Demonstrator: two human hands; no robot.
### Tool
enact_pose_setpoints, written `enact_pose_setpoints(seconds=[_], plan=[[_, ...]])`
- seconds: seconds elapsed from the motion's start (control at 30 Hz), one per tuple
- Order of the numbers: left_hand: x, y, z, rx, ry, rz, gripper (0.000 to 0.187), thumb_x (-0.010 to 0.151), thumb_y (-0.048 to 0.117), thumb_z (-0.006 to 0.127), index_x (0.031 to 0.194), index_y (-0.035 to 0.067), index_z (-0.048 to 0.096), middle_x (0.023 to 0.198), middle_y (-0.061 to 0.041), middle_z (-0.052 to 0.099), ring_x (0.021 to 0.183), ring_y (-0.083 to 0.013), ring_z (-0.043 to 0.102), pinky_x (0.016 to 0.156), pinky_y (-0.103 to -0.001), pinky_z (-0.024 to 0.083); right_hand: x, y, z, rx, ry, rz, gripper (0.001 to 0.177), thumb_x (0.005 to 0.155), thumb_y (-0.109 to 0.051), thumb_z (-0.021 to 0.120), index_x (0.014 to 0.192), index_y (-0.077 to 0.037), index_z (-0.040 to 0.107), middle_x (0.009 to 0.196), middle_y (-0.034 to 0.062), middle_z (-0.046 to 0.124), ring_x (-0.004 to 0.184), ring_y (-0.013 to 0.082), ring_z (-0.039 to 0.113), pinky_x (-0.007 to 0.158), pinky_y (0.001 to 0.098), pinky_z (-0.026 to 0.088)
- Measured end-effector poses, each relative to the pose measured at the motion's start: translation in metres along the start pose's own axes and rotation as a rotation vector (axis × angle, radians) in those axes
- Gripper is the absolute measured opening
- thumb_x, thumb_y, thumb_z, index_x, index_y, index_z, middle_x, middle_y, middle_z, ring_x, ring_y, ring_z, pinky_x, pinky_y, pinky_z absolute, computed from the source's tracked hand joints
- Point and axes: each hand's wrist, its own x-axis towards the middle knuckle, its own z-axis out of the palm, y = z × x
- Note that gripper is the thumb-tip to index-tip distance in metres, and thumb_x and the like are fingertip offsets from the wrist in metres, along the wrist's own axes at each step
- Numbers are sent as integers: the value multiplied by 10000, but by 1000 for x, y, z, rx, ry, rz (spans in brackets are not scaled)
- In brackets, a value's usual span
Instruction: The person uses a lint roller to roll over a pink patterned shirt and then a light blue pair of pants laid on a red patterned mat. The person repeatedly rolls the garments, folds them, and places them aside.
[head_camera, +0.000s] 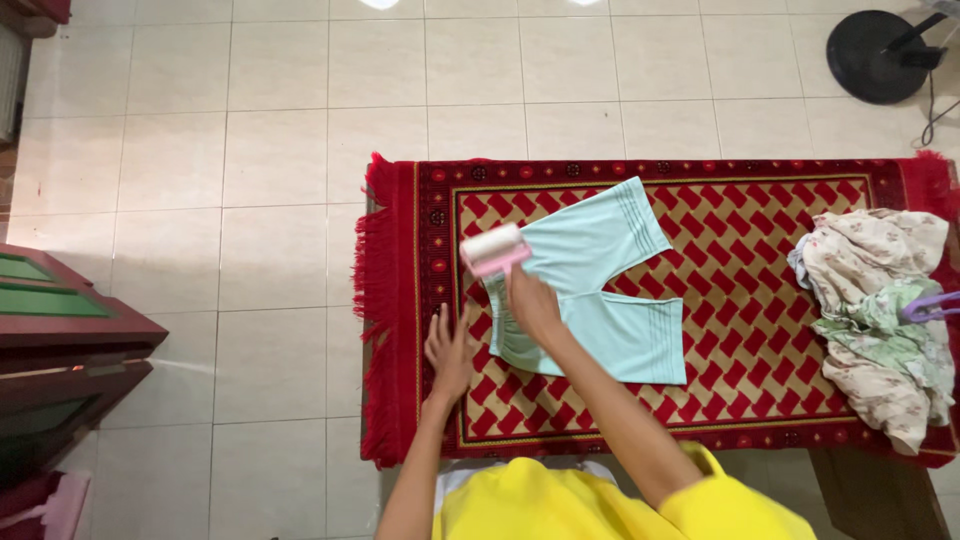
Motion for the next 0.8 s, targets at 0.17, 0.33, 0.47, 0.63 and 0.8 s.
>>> enact_pose_setpoints(seconds=[0.17,0.33,0.47,0.63,0.8], plan=[[29,12,-27,-251,49,-98,454,1091,454,343,1519,451,493,1763,-26,94,1618,-325,49,1290,-600,2,-115,-1,23,-71,-133,102,345,1023,-207,457,1285,17,474,785,256,701,721,457,692,649,576,553],[53,39,-35,-76,-167,-68,561,1010,627,202,1449,497,527,1704,-115,-159,1547,-395,-166,1182,-642,-99,-154,37,9,-160,-239,61,563,892,-122,568,1424,-13,421,846,205,715,744,406,722,636,537,575],[50,36,-35,-27,-128,2,629,973,693,185,1466,495,522,1695,-113,-154,1529,-392,-191,1169,-633,-114,-182,71,-74,-415,-449,29,353,826,-167,707,1176,-160,668,904,102,744,880,323,729,699,502,567],[49,34,-21,-272,-144,-99,619,1039,602,96,1434,476,556,1724,-104,-148,1574,-383,-185,1222,-620,-122,-149,33,-112,-8,-28,-152,425,775,-51,659,1154,-215,761,860,43,781,810,304,733,698,466,545],[33,27,-25,-111,-174,-36,589,1042,555,103,1464,486,507,1703,-133,-166,1549,-402,-191,1202,-623,-94,-129,23,-41,22,-198,59,293,907,-163,645,1152,-252,781,963,96,773,873,286,745,794,478,529]])
